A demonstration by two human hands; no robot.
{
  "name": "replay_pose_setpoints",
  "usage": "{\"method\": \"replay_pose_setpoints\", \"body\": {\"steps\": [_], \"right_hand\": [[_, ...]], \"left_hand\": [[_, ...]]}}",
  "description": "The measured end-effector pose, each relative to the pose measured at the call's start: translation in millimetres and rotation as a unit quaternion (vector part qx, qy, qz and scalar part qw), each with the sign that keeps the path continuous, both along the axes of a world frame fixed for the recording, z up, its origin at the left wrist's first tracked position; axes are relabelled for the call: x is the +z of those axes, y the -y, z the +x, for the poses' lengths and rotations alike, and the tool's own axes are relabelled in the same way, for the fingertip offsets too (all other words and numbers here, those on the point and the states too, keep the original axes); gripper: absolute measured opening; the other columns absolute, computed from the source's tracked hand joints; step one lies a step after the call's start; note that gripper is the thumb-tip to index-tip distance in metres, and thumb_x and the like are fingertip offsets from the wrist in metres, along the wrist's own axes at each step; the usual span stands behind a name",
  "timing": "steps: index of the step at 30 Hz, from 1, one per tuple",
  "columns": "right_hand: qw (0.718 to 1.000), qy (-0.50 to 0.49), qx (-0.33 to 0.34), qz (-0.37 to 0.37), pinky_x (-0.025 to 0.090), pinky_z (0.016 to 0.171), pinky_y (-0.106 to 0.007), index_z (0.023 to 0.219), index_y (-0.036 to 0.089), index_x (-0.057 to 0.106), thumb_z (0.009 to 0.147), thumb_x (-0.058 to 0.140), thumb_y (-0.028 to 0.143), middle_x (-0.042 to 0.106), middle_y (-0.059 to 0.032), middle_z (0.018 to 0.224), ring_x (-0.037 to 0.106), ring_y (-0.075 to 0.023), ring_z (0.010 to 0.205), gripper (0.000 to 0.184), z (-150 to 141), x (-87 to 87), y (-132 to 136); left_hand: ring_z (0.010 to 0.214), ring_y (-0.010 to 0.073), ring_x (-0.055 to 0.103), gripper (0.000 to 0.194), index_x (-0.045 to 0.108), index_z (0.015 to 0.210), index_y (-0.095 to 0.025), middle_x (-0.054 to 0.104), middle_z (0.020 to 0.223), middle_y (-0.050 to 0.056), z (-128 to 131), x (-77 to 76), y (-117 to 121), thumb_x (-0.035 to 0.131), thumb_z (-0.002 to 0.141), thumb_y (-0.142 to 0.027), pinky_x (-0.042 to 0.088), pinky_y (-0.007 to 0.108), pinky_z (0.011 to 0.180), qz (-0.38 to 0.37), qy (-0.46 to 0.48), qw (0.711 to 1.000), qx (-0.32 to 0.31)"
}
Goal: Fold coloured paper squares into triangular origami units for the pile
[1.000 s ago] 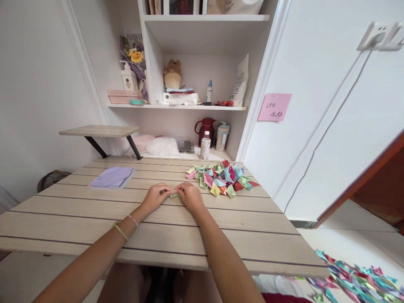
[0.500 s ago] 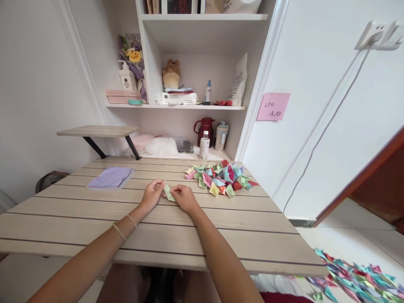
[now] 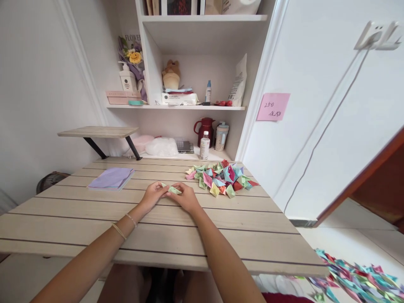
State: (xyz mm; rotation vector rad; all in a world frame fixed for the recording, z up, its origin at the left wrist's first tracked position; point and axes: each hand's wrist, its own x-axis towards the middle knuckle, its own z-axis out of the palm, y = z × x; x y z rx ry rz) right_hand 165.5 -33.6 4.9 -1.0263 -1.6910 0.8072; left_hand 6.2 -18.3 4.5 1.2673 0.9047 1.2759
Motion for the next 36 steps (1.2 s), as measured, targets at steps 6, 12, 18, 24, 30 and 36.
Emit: {"method": "replay_pose_setpoints", "body": {"steps": [6, 12, 18, 24, 30, 36], "right_hand": [[0.999, 0.048, -0.024, -0.002, 0.042, 0.052, -0.023, 0.076, 0.016, 0.063, 0.075, 0.054, 0.036, 0.065, -0.0019, 0.063, 0.057, -0.0139, 0.055, 0.023, 2.1, 1.1, -0.6], [0.997, 0.046, -0.05, 0.043, 0.045, 0.056, -0.025, 0.092, 0.019, 0.062, 0.072, 0.059, 0.034, 0.064, -0.0008, 0.063, 0.059, -0.015, 0.057, 0.025, 6.2, -0.1, -5.8], [0.99, 0.071, -0.05, 0.11, 0.046, 0.067, -0.03, 0.095, 0.021, 0.063, 0.077, 0.054, 0.031, 0.066, -0.0034, 0.074, 0.061, -0.0168, 0.068, 0.022, 13.9, 3.7, -7.2], [0.984, 0.1, -0.054, 0.137, 0.047, 0.073, -0.032, 0.095, 0.024, 0.064, 0.081, 0.05, 0.03, 0.067, -0.0045, 0.086, 0.063, -0.019, 0.074, 0.021, 15.4, 8.3, -4.6], [0.97, 0.104, -0.134, 0.172, 0.045, 0.08, -0.036, 0.095, 0.022, 0.064, 0.081, 0.05, 0.033, 0.067, -0.007, 0.092, 0.06, -0.0227, 0.085, 0.023, 29.1, 12.0, -7.6], [0.931, -0.021, -0.335, 0.144, 0.045, 0.08, -0.037, 0.131, 0.014, 0.034, 0.083, 0.044, 0.032, 0.057, -0.0152, 0.114, 0.058, -0.0224, 0.087, 0.052, 61.8, 15.6, -16.9]], "left_hand": [[0.066, 0.0155, 0.064, 0.033, 0.06, 0.079, -0.012, 0.067, 0.072, 0.004, 1.8, 0.2, 0.2, 0.072, 0.059, -0.034, 0.054, 0.029, 0.063, 0.017, -0.04, 0.998, -0.037], [0.068, 0.0171, 0.064, 0.031, 0.06, 0.077, -0.011, 0.066, 0.07, 0.005, -4.0, 0.6, -5.3, 0.072, 0.06, -0.034, 0.054, 0.029, 0.063, 0.015, -0.012, 1.0, -0.001], [0.07, 0.0163, 0.065, 0.044, 0.055, 0.098, -0.013, 0.067, 0.08, 0.007, -8.2, 6.4, -4.9, 0.073, 0.061, -0.027, 0.053, 0.032, 0.07, -0.013, 0.036, 0.999, -0.006], [0.079, 0.0194, 0.065, 0.059, 0.048, 0.113, -0.014, 0.066, 0.095, 0.013, -5.7, 6.0, -4.3, 0.073, 0.06, -0.025, 0.05, 0.035, 0.076, 0.004, 0.017, 0.998, -0.057], [0.102, 0.0256, 0.055, 0.055, 0.053, 0.113, -0.021, 0.062, 0.105, 0.01, -45.1, 20.8, -10.8, 0.07, 0.061, -0.029, 0.041, 0.041, 0.09, 0.203, -0.275, 0.933, 0.113], [0.116, 0.031, 0.039, 0.043, 0.049, 0.113, -0.012, 0.049, 0.12, 0.017, -109.7, 31.3, -18.1, 0.056, 0.073, -0.026, 0.033, 0.045, 0.093, 0.165, -0.489, 0.763, 0.389]]}}
